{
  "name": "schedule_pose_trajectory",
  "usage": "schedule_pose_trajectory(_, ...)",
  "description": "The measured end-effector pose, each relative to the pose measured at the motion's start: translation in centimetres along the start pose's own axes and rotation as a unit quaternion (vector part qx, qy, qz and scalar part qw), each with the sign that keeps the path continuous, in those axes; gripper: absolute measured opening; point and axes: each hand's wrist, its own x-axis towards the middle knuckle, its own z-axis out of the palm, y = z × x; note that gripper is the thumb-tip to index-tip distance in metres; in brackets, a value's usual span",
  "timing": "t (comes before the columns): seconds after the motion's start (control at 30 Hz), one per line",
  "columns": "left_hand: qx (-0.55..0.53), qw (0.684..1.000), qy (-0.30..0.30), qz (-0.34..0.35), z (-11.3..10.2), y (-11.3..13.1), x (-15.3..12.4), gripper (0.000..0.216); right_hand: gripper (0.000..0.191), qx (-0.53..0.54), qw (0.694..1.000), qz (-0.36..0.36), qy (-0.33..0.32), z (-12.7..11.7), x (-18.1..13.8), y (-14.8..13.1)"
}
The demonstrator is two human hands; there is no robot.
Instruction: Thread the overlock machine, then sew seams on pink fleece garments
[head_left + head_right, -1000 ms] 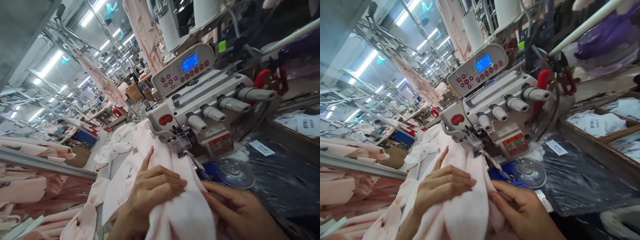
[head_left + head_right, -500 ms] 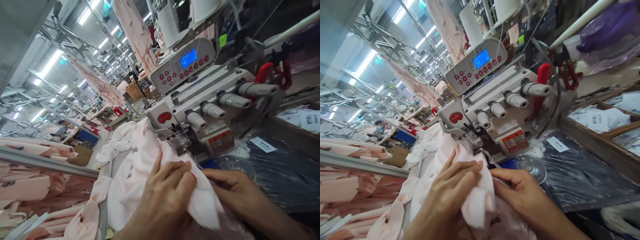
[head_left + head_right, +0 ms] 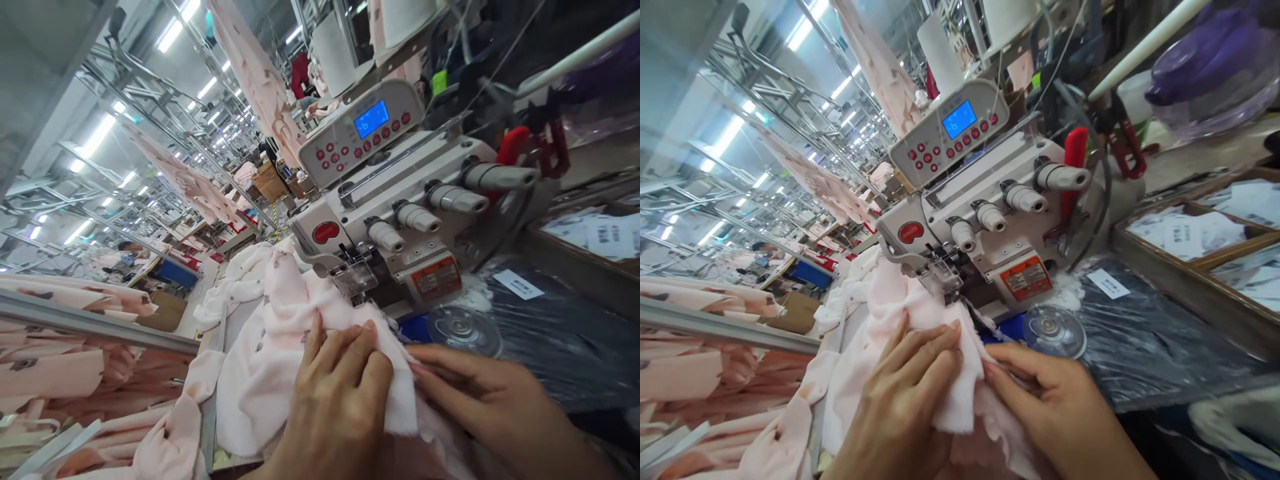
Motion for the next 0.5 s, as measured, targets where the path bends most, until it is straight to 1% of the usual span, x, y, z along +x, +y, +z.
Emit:
schedule_pose_trajectory(0.07, -0.027, 0.999, 0.024, -0.005, 0.2, 0.0, -0.4, 0.014, 0.032, -0.034, 0.999, -0.009, -0.008, 0.0, -0.6, 0.0)
schedule_pose_trajectory(0.13, -0.042, 0.998, 0.041, -0.024, 0.7, 0.1, -0.6, 0.014, 0.032, -0.042, 0.999, -0.010, 0.005, 0.2, -0.8, -0.3)
schedule_pose_trajectory(0.23, -0.026, 0.996, 0.051, -0.066, 1.5, 0.4, -0.9, 0.027, 0.036, -0.042, 0.998, -0.020, 0.045, 0.7, -0.6, -0.6)
schedule_pose_trajectory(0.3, -0.015, 0.995, 0.072, -0.066, 2.1, 0.5, -1.6, 0.041, 0.033, -0.064, 0.995, -0.035, 0.066, 0.9, -0.8, -0.3)
schedule_pose_trajectory(0.37, -0.016, 0.994, 0.092, -0.058, 2.4, 0.4, -2.7, 0.051, 0.027, -0.087, 0.993, -0.041, 0.062, 0.8, -1.5, 0.4)
schedule_pose_trajectory(0.43, -0.038, 0.991, 0.096, -0.084, 2.3, 0.4, -3.6, 0.057, 0.026, -0.088, 0.995, -0.029, 0.041, 0.7, -2.4, 1.1)
schedule_pose_trajectory(0.5, -0.094, 0.983, 0.102, -0.121, 1.7, 0.5, -3.8, 0.058, 0.025, -0.078, 0.996, -0.015, 0.037, 0.6, -3.1, 1.6)
